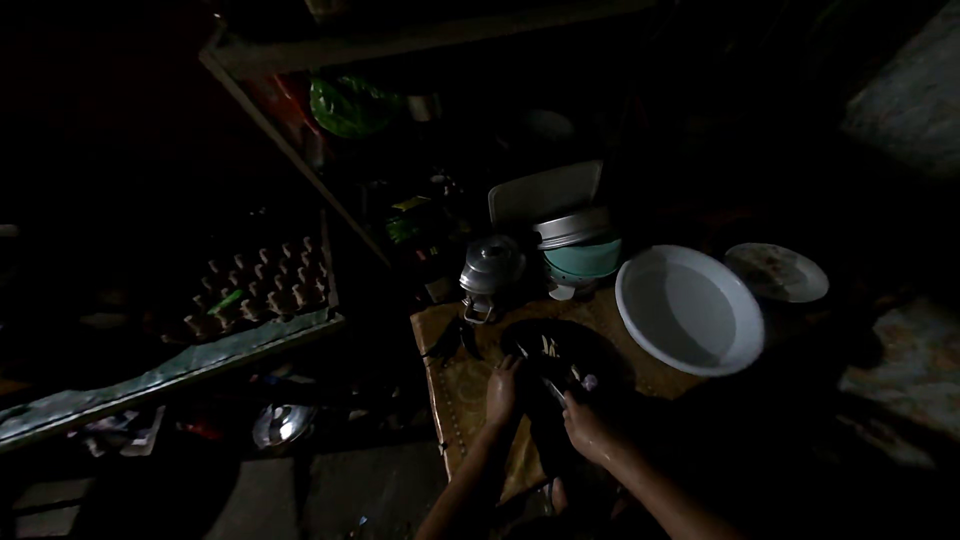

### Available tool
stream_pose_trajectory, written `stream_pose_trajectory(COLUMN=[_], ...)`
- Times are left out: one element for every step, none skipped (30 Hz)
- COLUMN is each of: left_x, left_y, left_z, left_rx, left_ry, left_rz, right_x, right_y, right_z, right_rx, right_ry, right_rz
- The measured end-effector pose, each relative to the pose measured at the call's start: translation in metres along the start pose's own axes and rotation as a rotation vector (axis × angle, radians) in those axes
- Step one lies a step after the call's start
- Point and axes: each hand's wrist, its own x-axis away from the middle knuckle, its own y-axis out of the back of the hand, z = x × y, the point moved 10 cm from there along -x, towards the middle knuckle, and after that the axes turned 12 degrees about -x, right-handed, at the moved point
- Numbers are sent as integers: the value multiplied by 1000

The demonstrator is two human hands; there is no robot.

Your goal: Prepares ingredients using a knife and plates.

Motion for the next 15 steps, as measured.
stream_pose_trajectory(left_x=[-2, -5, -8, -11, -14, -17, -22, -26, -29, -32, -32, -32, -31, -30, -29], left_y=[0, 0, -1, 0, 3, 8, 13, 13, 9, 3, -3, -8, -12, -15, -17], left_z=[-4, -8, -12, -17, -22, -27, -33, -40, -51, -63, -75, -86, -96, -102, -106], left_rx=[-26, -43, -57, -63, -65, -74, -100, -142, -200, -270, -348, -440, -528, -589, -618], left_ry=[-15, -39, -77, -108, -126, -148, -189, -240, -310, -394, -474, -541, -597, -648, -693], left_rz=[3, 9, 22, 35, 43, 33, 9, 31, 100, 191, 269, 335, 386, 417, 430], right_x=[6, 12, 18, 22, 26, 30, 34, 38, 41, 43, 46, 49, 51, 53, 54], right_y=[6, 13, 22, 31, 41, 51, 61, 69, 76, 81, 85, 89, 91, 92, 93], right_z=[-3, -6, -7, -9, -12, -14, -16, -18, -20, -21, -22, -23, -23, -24, -23], right_rx=[-8, -15, -23, -39, -62, -90, -102, -98, -100, -108, -113, -117, -122, -126, -134], right_ry=[-3, -6, -12, -10, 1, 17, 25, 24, 21, 17, 9, -1, -6, -4, 5], right_rz=[4, 3, 1, -10, -29, -58, -84, -106, -130, -146, -158, -166, -173, -181, -188])
